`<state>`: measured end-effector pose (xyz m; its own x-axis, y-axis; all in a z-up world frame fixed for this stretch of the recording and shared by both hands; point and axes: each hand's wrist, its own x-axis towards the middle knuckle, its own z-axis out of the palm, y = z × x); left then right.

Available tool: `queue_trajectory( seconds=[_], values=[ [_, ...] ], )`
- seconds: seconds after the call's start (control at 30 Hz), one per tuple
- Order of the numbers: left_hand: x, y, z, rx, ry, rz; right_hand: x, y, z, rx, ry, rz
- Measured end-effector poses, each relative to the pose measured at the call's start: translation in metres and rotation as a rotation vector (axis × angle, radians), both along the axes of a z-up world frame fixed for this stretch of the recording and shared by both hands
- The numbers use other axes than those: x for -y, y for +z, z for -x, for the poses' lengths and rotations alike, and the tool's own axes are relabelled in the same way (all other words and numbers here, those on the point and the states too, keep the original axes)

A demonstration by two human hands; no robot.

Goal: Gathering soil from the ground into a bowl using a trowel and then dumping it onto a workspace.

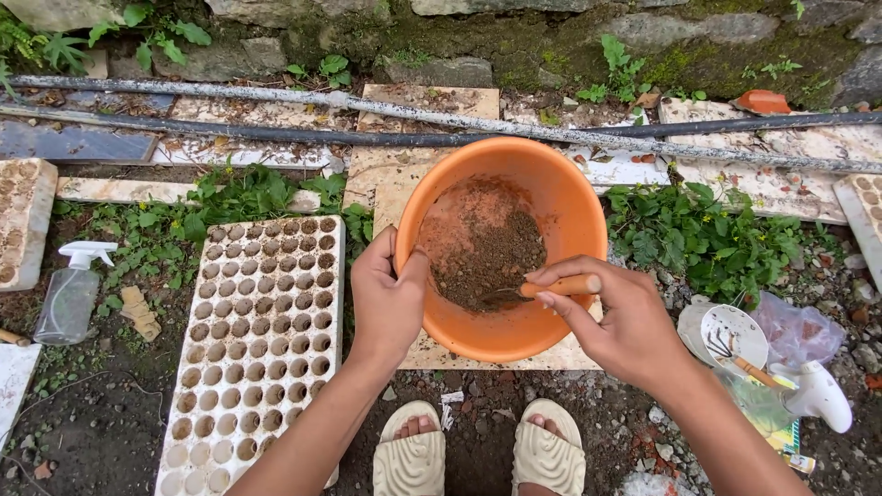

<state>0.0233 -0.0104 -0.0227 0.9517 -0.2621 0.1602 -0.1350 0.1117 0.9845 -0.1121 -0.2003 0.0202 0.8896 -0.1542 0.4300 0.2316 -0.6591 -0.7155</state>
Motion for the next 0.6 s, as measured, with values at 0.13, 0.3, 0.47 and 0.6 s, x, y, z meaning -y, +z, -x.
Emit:
queue_trajectory(
  seconds=[0.13, 0.3, 0.47, 0.6],
  values=[
    [0.005, 0.014, -0.005, 0.000, -0.021, 0.012, 0.010, 0.010, 0.000, -0.003, -0.051, 0.049],
    [0.014, 0.028, -0.030, -0.023, -0.165, -0.155, 0.022, 0.015, 0.004, -0.097, -0.259, -0.063],
    [0.027, 0.052, -0.047, 0.087, -0.304, -0.189, 0.024, 0.025, -0.005, -0.068, -0.251, -0.054],
    [0.039, 0.069, -0.052, 0.129, -0.374, -0.218, 0.038, 0.015, -0.007, -0.023, -0.166, -0.071]
  ],
)
